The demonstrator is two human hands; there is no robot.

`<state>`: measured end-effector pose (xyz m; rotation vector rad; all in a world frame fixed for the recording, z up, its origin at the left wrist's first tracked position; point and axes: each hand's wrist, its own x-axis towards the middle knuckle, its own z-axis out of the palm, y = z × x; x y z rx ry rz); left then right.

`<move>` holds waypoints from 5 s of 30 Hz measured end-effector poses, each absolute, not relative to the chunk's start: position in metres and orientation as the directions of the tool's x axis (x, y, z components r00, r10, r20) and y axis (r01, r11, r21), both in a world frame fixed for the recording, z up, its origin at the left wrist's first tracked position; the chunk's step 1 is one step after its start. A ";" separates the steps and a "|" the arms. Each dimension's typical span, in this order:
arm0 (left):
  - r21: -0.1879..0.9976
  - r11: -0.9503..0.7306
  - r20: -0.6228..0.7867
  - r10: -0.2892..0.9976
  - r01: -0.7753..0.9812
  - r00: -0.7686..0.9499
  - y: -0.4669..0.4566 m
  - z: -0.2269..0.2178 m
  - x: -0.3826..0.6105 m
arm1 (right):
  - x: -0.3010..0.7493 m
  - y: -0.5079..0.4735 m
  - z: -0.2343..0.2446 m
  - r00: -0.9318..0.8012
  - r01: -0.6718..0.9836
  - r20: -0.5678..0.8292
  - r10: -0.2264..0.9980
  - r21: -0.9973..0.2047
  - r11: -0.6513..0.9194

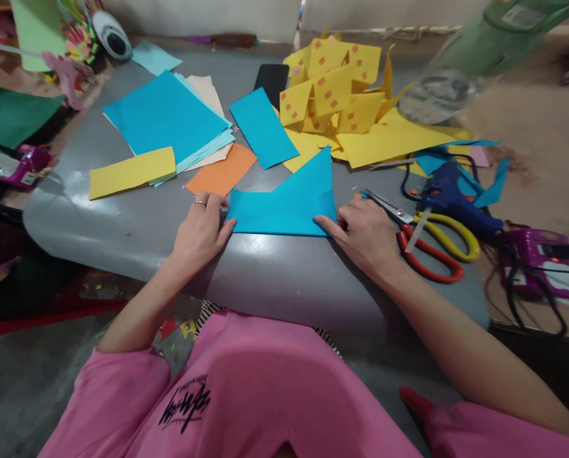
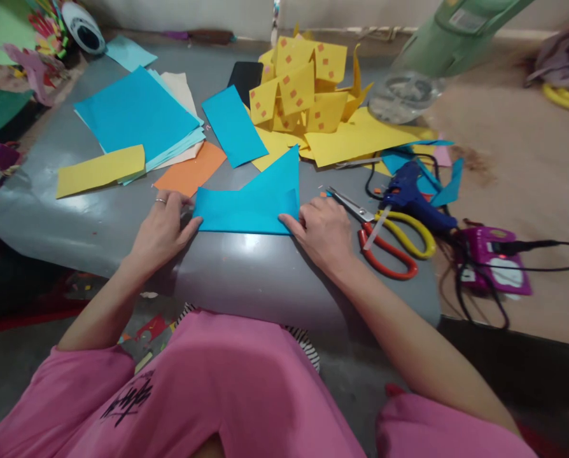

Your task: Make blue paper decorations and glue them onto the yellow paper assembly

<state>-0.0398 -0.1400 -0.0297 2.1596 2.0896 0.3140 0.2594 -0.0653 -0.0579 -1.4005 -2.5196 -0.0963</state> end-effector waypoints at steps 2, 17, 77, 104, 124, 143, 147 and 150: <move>0.147 -0.212 0.108 0.974 0.966 0.197 -0.138 -0.030 -0.039 | 0.259 -0.065 -0.059 -0.498 0.846 0.250 0.831 -0.074 0.529; -0.107 -0.676 -0.124 0.737 0.729 0.665 -0.122 -0.018 -0.031 | 0.259 -0.069 -0.057 -0.490 0.852 0.218 0.844 -0.087 0.516; 0.123 -0.666 0.070 0.745 0.736 0.663 -0.137 -0.040 0.010 | 0.257 -0.136 -0.048 -0.659 0.727 0.414 0.628 0.136 0.674; -0.141 -0.684 0.512 0.569 0.716 0.644 -0.190 -0.048 -0.055 | 0.242 -0.163 -0.050 -0.709 0.547 0.559 0.429 0.053 0.835; 0.573 -0.283 0.146 0.959 0.769 0.244 -0.077 0.127 -0.081 | 0.251 -0.054 0.139 -0.366 0.519 0.236 0.900 -0.751 0.408; 0.965 0.146 -0.146 0.989 -0.218 0.014 -0.046 0.021 -0.006 | 0.256 -0.055 0.021 -0.168 0.189 0.019 0.986 -0.981 0.051; 0.968 0.121 -0.137 0.989 -0.220 -0.060 -0.045 0.023 -0.023 | 0.270 -0.063 0.018 -0.206 0.277 -0.009 0.979 -0.960 0.049; 0.963 0.209 -0.206 0.978 -0.170 0.037 -0.049 0.023 -0.024 | 0.268 -0.067 0.015 -0.169 0.268 0.041 0.985 -0.959 0.086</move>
